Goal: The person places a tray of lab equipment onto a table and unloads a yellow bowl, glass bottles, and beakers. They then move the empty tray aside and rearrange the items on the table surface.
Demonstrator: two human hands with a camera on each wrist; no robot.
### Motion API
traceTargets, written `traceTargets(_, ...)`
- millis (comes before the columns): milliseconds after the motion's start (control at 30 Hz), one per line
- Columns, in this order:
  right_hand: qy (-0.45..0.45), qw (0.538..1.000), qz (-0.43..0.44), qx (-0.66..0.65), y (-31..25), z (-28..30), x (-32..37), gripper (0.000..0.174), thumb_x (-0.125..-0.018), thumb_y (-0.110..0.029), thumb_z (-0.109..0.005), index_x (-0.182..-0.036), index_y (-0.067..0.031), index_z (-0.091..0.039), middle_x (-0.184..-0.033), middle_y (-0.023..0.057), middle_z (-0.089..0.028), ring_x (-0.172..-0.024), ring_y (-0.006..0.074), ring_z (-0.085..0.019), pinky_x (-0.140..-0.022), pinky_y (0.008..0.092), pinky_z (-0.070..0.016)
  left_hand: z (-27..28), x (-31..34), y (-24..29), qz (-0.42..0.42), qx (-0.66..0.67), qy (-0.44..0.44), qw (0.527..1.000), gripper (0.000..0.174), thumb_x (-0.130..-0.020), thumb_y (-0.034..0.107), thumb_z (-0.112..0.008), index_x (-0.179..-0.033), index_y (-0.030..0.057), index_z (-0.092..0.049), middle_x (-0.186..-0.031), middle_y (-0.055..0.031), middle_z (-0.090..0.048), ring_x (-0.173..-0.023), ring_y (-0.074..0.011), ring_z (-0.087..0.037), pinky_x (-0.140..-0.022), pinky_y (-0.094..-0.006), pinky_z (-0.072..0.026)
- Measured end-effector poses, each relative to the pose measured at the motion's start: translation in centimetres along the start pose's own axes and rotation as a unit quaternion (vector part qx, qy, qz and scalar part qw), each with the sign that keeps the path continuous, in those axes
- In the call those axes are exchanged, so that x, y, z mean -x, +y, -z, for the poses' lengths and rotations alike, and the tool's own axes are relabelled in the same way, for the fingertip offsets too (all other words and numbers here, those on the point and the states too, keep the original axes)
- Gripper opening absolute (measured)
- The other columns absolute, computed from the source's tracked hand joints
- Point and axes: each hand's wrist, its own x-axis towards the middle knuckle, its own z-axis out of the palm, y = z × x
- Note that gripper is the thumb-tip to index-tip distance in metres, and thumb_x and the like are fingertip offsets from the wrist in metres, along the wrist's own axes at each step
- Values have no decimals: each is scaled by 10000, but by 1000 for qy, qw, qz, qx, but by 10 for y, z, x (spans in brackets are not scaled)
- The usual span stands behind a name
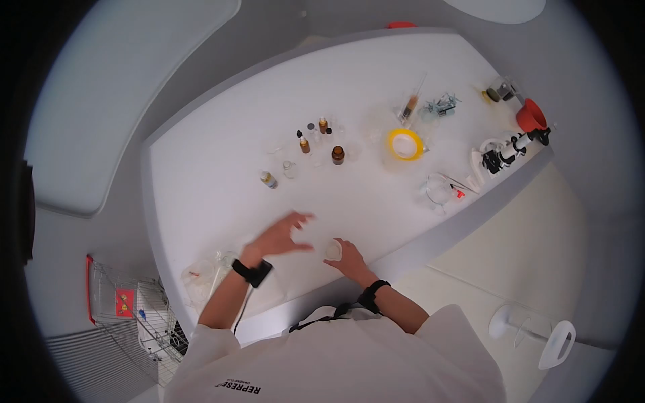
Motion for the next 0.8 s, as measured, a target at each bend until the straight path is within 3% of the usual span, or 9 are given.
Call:
traceTargets(33,-4,1000,5,0,-11,-1,-7,643,-782,-364,-788,-1314,-123,-518,-1230,125,-595,-1174,340,-540,-1003,438,-446,-15,6,7,-32,-50,-54,997,681,-727,331,-871,-1310,131,-580,-1202,-96,-571,-1021,-242,-598,-898,-363,-516)
traceTargets(67,-15,1000,5,-22,-23,-2,-15,655,-789,-387,-777,-1319,-113,-509,-1231,134,-594,-1174,343,-540,-998,439,-447,-34,12,1,-20,-75,-74,994,638,-724,331,-869,-1273,143,-604,-1190,-115,-567,-996,-261,-619,-876,-368,-526)
traceTargets(167,-24,999,24,-33,-26,-17,-32,667,-801,-403,-766,-1327,-96,-494,-1222,148,-594,-1168,346,-542,-986,439,-452,-60,23,-27,-2,-150,67,986,523,-745,277,-842,-1191,144,-605,-1118,-113,-586,-835,-281,-674,-759,-372,-554)
traceTargets(200,-19,999,39,-22,-24,-21,-35,667,-805,-395,-765,-1329,-91,-488,-1212,153,-596,-1163,347,-544,-979,439,-455,-56,24,-23,-1,-149,66,987,523,-745,277,-842,-1191,144,-605,-1118,-113,-586,-835,-281,-674,-759,-372,-554)
traceTargets(300,-49,998,46,-9,-48,-6,-30,641,-822,-392,-753,-1322,-90,-489,-1187,155,-600,-1128,333,-567,-957,432,-469,-34,29,3,39,-141,92,985,552,-748,280,-836,-1212,141,-571,-1061,-99,-621,-796,-288,-682,-728,-381,-556)
traceTargets(400,-59,998,20,-22,-48,-11,-28,613,-827,-372,-756,-1313,-107,-493,-1152,139,-606,-1056,300,-600,-913,414,-494,-14,26,4,96,-148,77,981,594,-724,299,-828,-1221,132,-550,-1102,-88,-651,-905,-328,-678,-768,-408,-565)
traceTargets(533,-33,997,17,-75,-26,-13,-16,568,-845,-315,-747,-1308,-107,-491,-1129,129,-606,-981,264,-621,-869,395,-512,48,35,-28,143,-154,165,964,569,-679,275,-838,-1161,64,-622,-1095,-121,-661,-1004,-294,-661,-857,-396,-545)
traceTargets(733,10,998,16,-59,43,7,17,444,-873,-153,-696,-1272,-97,-507,-1043,107,-605,-853,212,-633,-729,342,-532,138,44,-100,200,-263,266,906,556,-660,290,-864,-1104,89,-597,-990,-138,-649,-934,-315,-658,-807,-410,-550)
traceTargets(800,13,999,-30,-40,55,16,27,431,-869,-122,-681,-1263,-98,-509,-1019,104,-605,-813,212,-632,-705,339,-534,145,37,-129,209,-260,282,900,550,-666,291,-864,-1101,88,-595,-985,-141,-648,-928,-321,-658,-805,-413,-549)
